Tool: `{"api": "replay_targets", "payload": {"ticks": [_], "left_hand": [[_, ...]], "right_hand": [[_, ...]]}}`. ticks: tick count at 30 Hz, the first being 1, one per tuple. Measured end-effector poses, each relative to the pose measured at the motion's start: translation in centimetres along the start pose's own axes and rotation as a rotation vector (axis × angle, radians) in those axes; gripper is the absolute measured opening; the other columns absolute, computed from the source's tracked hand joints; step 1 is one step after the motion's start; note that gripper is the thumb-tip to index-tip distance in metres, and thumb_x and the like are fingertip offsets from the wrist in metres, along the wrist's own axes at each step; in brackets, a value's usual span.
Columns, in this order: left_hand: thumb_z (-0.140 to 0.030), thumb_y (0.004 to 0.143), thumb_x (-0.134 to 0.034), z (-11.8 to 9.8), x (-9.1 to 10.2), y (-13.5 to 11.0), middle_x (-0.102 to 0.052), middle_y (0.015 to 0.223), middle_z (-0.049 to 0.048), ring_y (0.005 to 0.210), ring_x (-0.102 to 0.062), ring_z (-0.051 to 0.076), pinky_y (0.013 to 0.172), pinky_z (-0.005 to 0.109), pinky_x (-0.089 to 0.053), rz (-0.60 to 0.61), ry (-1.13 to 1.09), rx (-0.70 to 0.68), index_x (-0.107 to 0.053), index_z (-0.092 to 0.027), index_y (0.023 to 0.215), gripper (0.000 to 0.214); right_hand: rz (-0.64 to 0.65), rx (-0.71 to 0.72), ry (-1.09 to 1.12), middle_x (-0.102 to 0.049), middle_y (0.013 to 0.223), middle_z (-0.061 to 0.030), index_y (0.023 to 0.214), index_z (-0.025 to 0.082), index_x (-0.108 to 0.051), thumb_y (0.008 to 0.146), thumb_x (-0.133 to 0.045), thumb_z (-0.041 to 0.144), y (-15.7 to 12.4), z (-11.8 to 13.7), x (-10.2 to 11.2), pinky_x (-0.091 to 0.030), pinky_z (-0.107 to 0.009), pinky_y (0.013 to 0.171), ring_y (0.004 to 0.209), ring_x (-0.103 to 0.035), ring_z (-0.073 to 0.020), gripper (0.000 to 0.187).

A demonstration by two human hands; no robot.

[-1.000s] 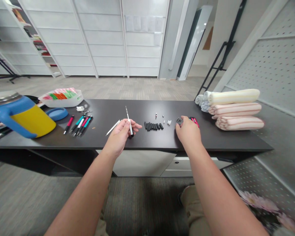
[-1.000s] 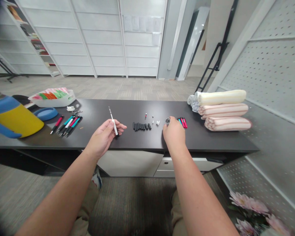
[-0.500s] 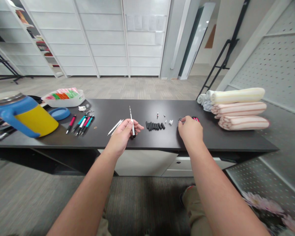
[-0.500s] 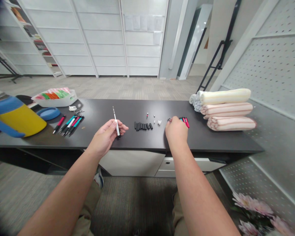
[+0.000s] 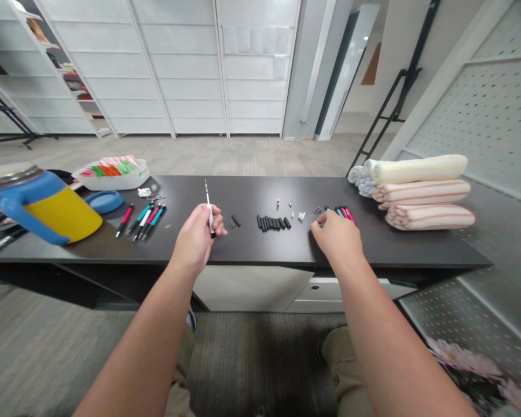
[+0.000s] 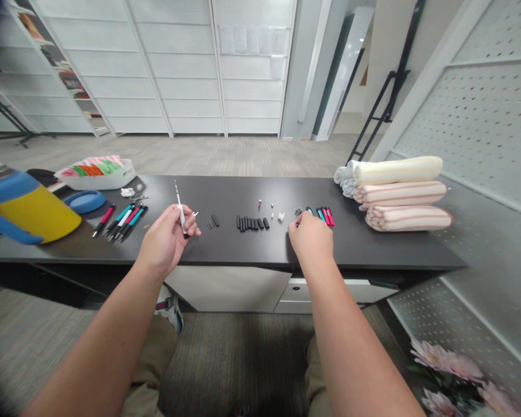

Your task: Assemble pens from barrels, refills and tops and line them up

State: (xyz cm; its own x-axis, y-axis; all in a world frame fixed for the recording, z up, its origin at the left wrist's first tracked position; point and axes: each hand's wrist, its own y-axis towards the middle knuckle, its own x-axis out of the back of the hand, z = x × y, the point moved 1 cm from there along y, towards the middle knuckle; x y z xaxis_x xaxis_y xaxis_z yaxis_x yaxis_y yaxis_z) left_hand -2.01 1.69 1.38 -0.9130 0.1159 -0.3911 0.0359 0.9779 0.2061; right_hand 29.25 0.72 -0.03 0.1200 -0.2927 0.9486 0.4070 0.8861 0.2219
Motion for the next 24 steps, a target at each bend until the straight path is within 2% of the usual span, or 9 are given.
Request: {"api": "replay_targets", "payload": {"ticks": [2, 5, 8, 10, 13, 16, 19, 24], "left_hand": [[-0.032, 0.099, -0.057, -0.4, 0.2, 0.0, -0.042, 0.067, -0.0043, 0.059, -0.044, 0.012, 0.063, 0.025, -0.048, -0.026, 0.007, -0.013, -0.061, -0.019, 0.091, 0.015], [-0.032, 0.100, -0.055, -0.3, 0.3, -0.1, -0.040, 0.066, -0.0047, 0.058, -0.042, 0.012, 0.059, 0.024, -0.045, -0.043, 0.005, -0.001, -0.059, -0.020, 0.090, 0.016], [-0.034, 0.100, -0.054, 0.5, 0.4, 0.0, -0.040, 0.066, -0.0048, 0.057, -0.041, 0.011, 0.058, 0.023, -0.043, -0.055, 0.013, 0.009, -0.058, -0.020, 0.089, 0.018], [-0.035, 0.100, -0.055, 1.0, 0.3, 0.2, -0.039, 0.066, -0.0050, 0.056, -0.041, 0.011, 0.057, 0.022, -0.041, -0.063, 0.013, 0.019, -0.057, -0.020, 0.089, 0.019], [-0.035, 0.099, -0.057, 1.5, 0.2, 0.4, -0.039, 0.065, -0.0055, 0.055, -0.041, 0.011, 0.056, 0.021, -0.040, -0.078, 0.009, 0.028, -0.057, -0.021, 0.089, 0.018], [-0.035, 0.098, -0.058, 1.5, 0.1, 0.4, -0.038, 0.064, -0.0060, 0.054, -0.041, 0.011, 0.056, 0.021, -0.040, -0.093, 0.003, 0.022, -0.056, -0.021, 0.089, 0.017], [-0.035, 0.099, -0.056, 1.4, 0.2, 0.3, -0.038, 0.064, -0.0061, 0.054, -0.041, 0.010, 0.056, 0.021, -0.040, -0.097, -0.006, 0.027, -0.056, -0.020, 0.088, 0.018], [-0.034, 0.098, -0.056, 1.4, 0.3, 0.3, -0.039, 0.064, -0.0059, 0.055, -0.041, 0.010, 0.057, 0.021, -0.040, -0.093, -0.018, 0.048, -0.055, -0.021, 0.088, 0.017]], "right_hand": [[-0.023, 0.021, 0.011, -0.077, 0.099, -0.0154, 0.111, 0.017, -0.073, 0.095, -0.059, 0.034, -0.6, 0.0, 0.4, -0.050, -0.037, 0.078, 0.092, -0.072, -0.0307, 0.027], [-0.140, 0.107, 0.074, -0.074, 0.109, -0.0159, 0.121, 0.015, -0.069, 0.098, -0.059, 0.037, -1.9, 1.0, 0.6, -0.051, -0.037, 0.078, 0.095, -0.071, -0.0299, 0.033], [-0.214, 0.368, 0.167, -0.071, 0.120, -0.0151, 0.121, 0.019, -0.072, 0.103, -0.055, 0.038, -4.0, 3.5, 0.2, -0.052, -0.039, 0.088, 0.101, -0.068, -0.0287, 0.031], [-0.189, 0.594, 0.198, -0.070, 0.126, -0.0151, 0.125, 0.020, -0.074, 0.104, -0.055, 0.040, -5.4, 5.5, -0.4, -0.048, -0.044, 0.103, 0.115, -0.063, -0.0313, 0.034], [-0.109, 0.768, 0.214, -0.062, 0.149, -0.0112, 0.137, 0.022, -0.069, 0.106, -0.052, 0.046, -6.7, 8.2, -1.3, -0.040, -0.050, 0.116, 0.139, -0.050, -0.0343, 0.043], [-0.014, 0.851, 0.216, -0.052, 0.162, -0.0078, 0.148, 0.022, -0.061, 0.107, -0.047, 0.052, -6.8, 10.2, -1.7, -0.029, -0.057, 0.125, 0.153, -0.036, -0.0347, 0.053], [0.079, 0.911, 0.229, -0.048, 0.165, -0.0074, 0.155, 0.023, -0.055, 0.108, -0.043, 0.055, -6.5, 11.6, -2.0, -0.022, -0.062, 0.128, 0.158, -0.029, -0.0343, 0.058], [0.123, 0.925, 0.271, -0.057, 0.158, -0.0097, 0.148, 0.020, -0.062, 0.109, -0.042, 0.052, -6.0, 12.3, -2.3, -0.026, -0.066, 0.125, 0.154, -0.037, -0.0366, 0.054]]}}
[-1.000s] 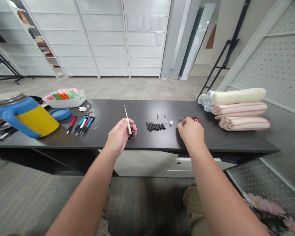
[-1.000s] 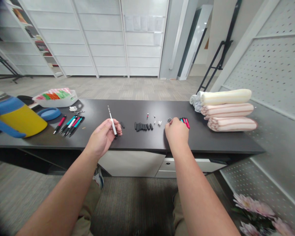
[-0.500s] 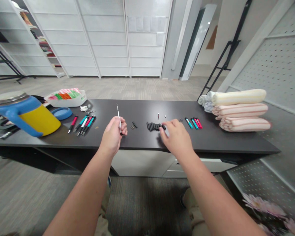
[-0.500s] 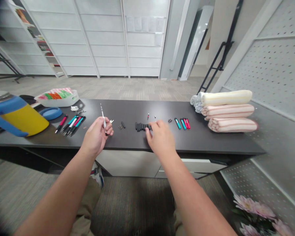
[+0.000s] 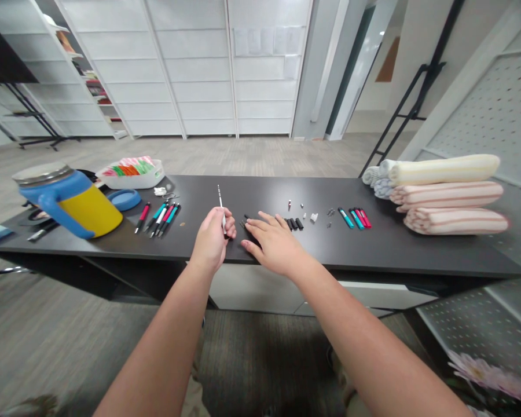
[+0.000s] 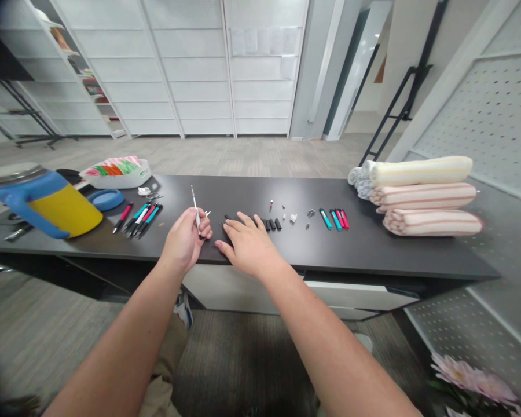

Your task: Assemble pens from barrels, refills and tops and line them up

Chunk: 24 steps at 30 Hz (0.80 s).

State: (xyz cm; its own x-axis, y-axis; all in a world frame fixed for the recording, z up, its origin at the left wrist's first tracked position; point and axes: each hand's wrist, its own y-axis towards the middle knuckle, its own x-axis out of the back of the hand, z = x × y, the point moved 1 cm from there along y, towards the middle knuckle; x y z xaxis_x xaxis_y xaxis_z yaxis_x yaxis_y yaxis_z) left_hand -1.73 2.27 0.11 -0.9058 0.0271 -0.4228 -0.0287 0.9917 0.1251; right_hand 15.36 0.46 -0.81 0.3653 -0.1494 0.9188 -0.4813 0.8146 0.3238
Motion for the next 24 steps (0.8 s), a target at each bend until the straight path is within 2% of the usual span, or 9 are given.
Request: {"api": "replay_targets", "payload": {"ticks": [5, 8, 12, 16, 20, 24], "left_hand": [[-0.035, 0.097, -0.057, 0.1, 0.0, 0.3, -0.039, 0.065, -0.0059, 0.054, -0.040, 0.010, 0.056, 0.022, -0.039, -0.003, 0.014, 0.013, -0.055, -0.021, 0.088, 0.017], [-0.033, 0.097, -0.056, 0.3, 0.0, 0.4, -0.039, 0.065, -0.0061, 0.054, -0.039, 0.010, 0.055, 0.021, -0.038, -0.010, 0.012, 0.012, -0.055, -0.021, 0.087, 0.016], [-0.031, 0.098, -0.054, 0.4, 0.0, 0.2, -0.039, 0.064, -0.0062, 0.054, -0.039, 0.009, 0.055, 0.021, -0.037, -0.006, 0.014, 0.010, -0.054, -0.020, 0.087, 0.015], [-0.031, 0.097, -0.055, 0.5, 0.1, 0.2, -0.039, 0.064, -0.0065, 0.054, -0.039, 0.009, 0.055, 0.021, -0.037, -0.003, 0.029, 0.013, -0.054, -0.020, 0.087, 0.014], [-0.031, 0.095, -0.056, 0.7, 0.2, 0.4, -0.039, 0.064, -0.0068, 0.053, -0.039, 0.009, 0.055, 0.021, -0.038, 0.006, 0.044, 0.014, -0.053, -0.021, 0.087, 0.013], [-0.031, 0.096, -0.056, 0.7, 0.1, 0.4, -0.039, 0.064, -0.0066, 0.053, -0.039, 0.009, 0.055, 0.021, -0.039, 0.008, 0.046, 0.008, -0.053, -0.021, 0.087, 0.014]], "right_hand": [[-0.090, -0.026, 0.011, -0.069, 0.140, -0.0128, 0.129, 0.019, -0.072, 0.108, -0.047, 0.038, 0.0, -0.4, 0.0, -0.036, -0.057, 0.121, 0.138, -0.053, -0.0324, 0.039], [-0.149, -0.078, -0.004, -0.065, 0.146, -0.0135, 0.130, 0.019, -0.072, 0.105, -0.050, 0.035, 0.0, -0.7, -0.2, -0.035, -0.057, 0.122, 0.143, -0.049, -0.0336, 0.037], [-0.147, -0.111, -0.034, -0.059, 0.155, -0.0111, 0.138, 0.018, -0.068, 0.105, -0.047, 0.029, 0.3, -1.4, -0.6, -0.031, -0.059, 0.124, 0.152, -0.040, -0.0342, 0.041], [-0.142, -0.164, -0.057, -0.067, 0.146, -0.0096, 0.134, 0.017, -0.072, 0.101, -0.047, 0.017, 0.9, -2.8, -0.9, -0.033, -0.057, 0.123, 0.147, -0.046, -0.0327, 0.041], [-0.126, -0.163, -0.054, -0.076, 0.129, -0.0093, 0.120, 0.020, -0.078, 0.102, -0.049, 0.018, 1.2, -3.5, -0.8, -0.038, -0.053, 0.120, 0.137, -0.055, -0.0303, 0.035], [-0.164, -0.104, -0.068, -0.071, 0.139, -0.0098, 0.135, 0.020, -0.072, 0.102, -0.052, 0.021, 1.2, -3.2, -0.7, -0.042, -0.051, 0.117, 0.133, -0.056, -0.0310, 0.039]]}}
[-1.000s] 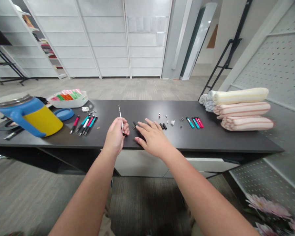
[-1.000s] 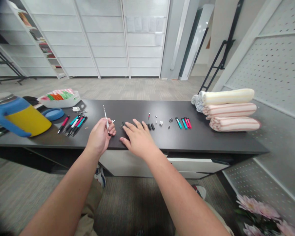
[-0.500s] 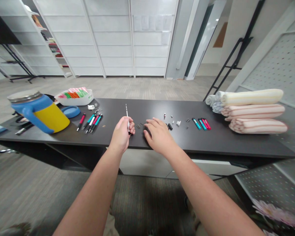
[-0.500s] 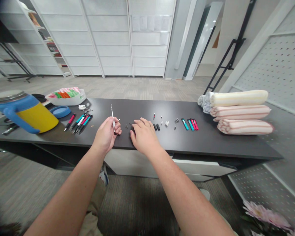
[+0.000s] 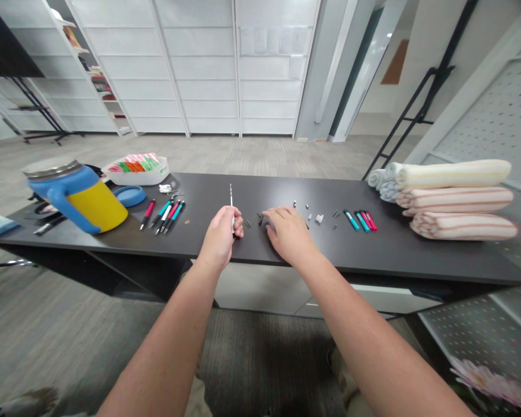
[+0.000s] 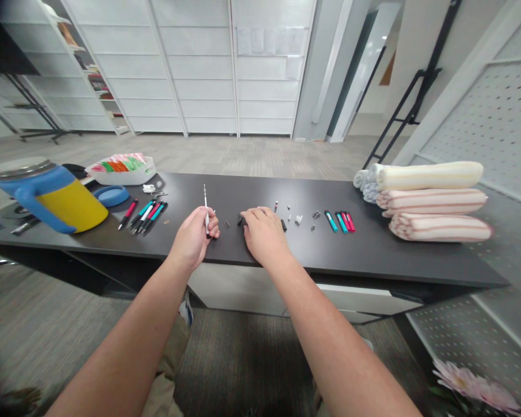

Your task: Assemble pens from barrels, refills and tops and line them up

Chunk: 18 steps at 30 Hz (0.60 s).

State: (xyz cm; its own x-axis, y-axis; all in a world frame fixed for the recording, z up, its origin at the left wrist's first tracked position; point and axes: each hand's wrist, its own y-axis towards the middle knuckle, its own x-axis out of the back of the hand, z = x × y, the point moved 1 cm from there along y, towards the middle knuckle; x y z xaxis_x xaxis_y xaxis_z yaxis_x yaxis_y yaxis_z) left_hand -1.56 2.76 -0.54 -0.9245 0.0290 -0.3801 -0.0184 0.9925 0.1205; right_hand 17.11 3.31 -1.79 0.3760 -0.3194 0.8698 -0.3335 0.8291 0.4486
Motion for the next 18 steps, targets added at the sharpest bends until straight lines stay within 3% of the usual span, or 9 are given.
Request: {"api": "replay_targets", "payload": {"ticks": [3, 10, 13, 18], "left_hand": [[-0.032, 0.096, -0.057, 0.02, -0.02, -0.03, -0.039, 0.064, -0.0067, 0.053, -0.040, 0.009, 0.055, 0.021, -0.039, 0.004, 0.005, 0.000, -0.054, -0.021, 0.087, 0.015], [-0.032, 0.095, -0.057, 0.00, -0.03, 0.01, -0.040, 0.064, -0.0065, 0.053, -0.040, 0.009, 0.055, 0.021, -0.039, 0.000, 0.015, -0.002, -0.054, -0.021, 0.086, 0.015], [-0.031, 0.095, -0.056, 0.08, 0.01, 0.05, -0.040, 0.064, -0.0064, 0.053, -0.040, 0.009, 0.056, 0.021, -0.039, 0.009, 0.016, 0.000, -0.054, -0.021, 0.086, 0.014], [-0.033, 0.094, -0.058, 0.20, 0.12, 0.14, -0.040, 0.063, -0.0064, 0.053, -0.040, 0.009, 0.055, 0.021, -0.039, 0.012, 0.025, -0.005, -0.054, -0.021, 0.086, 0.015]], "right_hand": [[0.018, 0.043, -0.004, -0.068, 0.145, -0.0083, 0.137, 0.023, -0.071, 0.101, -0.049, 0.016, 0.01, 0.01, -0.26, -0.040, -0.052, 0.118, 0.138, -0.052, -0.0310, 0.043], [0.073, 0.115, 0.016, -0.074, 0.132, -0.0081, 0.126, 0.024, -0.077, 0.101, -0.049, 0.013, 0.21, 0.12, -0.10, -0.045, -0.046, 0.113, 0.126, -0.058, -0.0275, 0.039], [0.061, 0.146, 0.017, -0.074, 0.129, -0.0076, 0.119, 0.024, -0.079, 0.102, -0.050, 0.014, 0.11, 0.48, 0.33, -0.045, -0.045, 0.111, 0.123, -0.057, -0.0276, 0.035], [-0.002, 0.100, -0.013, -0.067, 0.139, -0.0092, 0.122, 0.026, -0.078, 0.100, -0.058, 0.019, -0.02, 0.45, 0.47, -0.044, -0.049, 0.113, 0.131, -0.051, -0.0312, 0.031]]}}
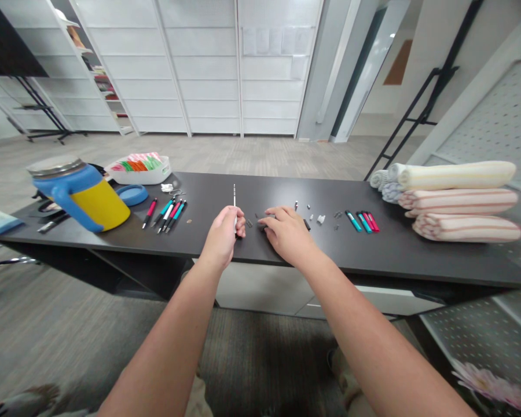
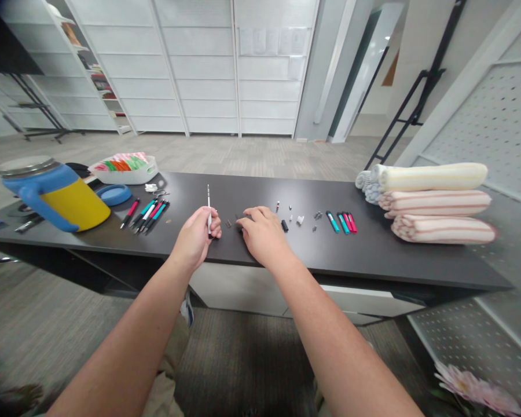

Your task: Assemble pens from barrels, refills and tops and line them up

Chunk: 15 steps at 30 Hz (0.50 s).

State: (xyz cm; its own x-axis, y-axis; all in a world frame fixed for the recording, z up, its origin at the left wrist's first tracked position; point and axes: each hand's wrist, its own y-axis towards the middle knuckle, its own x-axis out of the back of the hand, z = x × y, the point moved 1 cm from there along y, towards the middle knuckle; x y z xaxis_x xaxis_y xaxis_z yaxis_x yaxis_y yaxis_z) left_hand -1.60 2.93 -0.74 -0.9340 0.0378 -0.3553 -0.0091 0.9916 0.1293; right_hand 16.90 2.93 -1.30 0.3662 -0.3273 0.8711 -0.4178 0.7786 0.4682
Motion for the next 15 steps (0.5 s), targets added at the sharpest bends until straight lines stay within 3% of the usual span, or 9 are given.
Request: {"api": "replay_targets", "payload": {"ticks": [5, 11, 15], "left_hand": [[-0.034, 0.094, -0.058, 0.0, 0.0, 0.0, -0.040, 0.063, -0.0064, 0.053, -0.039, 0.010, 0.055, 0.022, -0.039, 0.006, -0.001, 0.004, -0.055, -0.021, 0.085, 0.016], [-0.036, 0.096, -0.056, 0.2, 0.1, 0.0, -0.041, 0.064, -0.0060, 0.053, -0.039, 0.011, 0.056, 0.023, -0.039, 0.031, 0.060, -0.008, -0.055, -0.022, 0.086, 0.018], [-0.043, 0.102, -0.053, -0.5, 1.0, -0.2, -0.049, 0.069, -0.0030, 0.059, -0.046, 0.015, 0.060, 0.025, -0.040, 0.085, 0.385, -0.131, -0.061, -0.023, 0.090, 0.024]], "right_hand": [[0.000, -0.018, 0.001, -0.069, 0.133, -0.0084, 0.105, 0.027, -0.083, 0.100, -0.065, 0.028, 0.0, -0.2, -0.1, -0.044, -0.052, 0.112, 0.129, -0.052, -0.0325, 0.019], [-0.009, -0.005, 0.003, -0.070, 0.131, -0.0102, 0.100, 0.022, -0.078, 0.097, -0.070, 0.024, 0.1, -0.1, -0.1, -0.045, -0.051, 0.109, 0.128, -0.054, -0.0330, 0.009], [-0.067, -0.041, 0.138, -0.074, 0.117, -0.0115, 0.106, 0.020, -0.072, 0.102, -0.060, 0.022, -0.4, -0.2, 0.7, -0.046, -0.044, 0.105, 0.117, -0.061, -0.0287, 0.012]]}}
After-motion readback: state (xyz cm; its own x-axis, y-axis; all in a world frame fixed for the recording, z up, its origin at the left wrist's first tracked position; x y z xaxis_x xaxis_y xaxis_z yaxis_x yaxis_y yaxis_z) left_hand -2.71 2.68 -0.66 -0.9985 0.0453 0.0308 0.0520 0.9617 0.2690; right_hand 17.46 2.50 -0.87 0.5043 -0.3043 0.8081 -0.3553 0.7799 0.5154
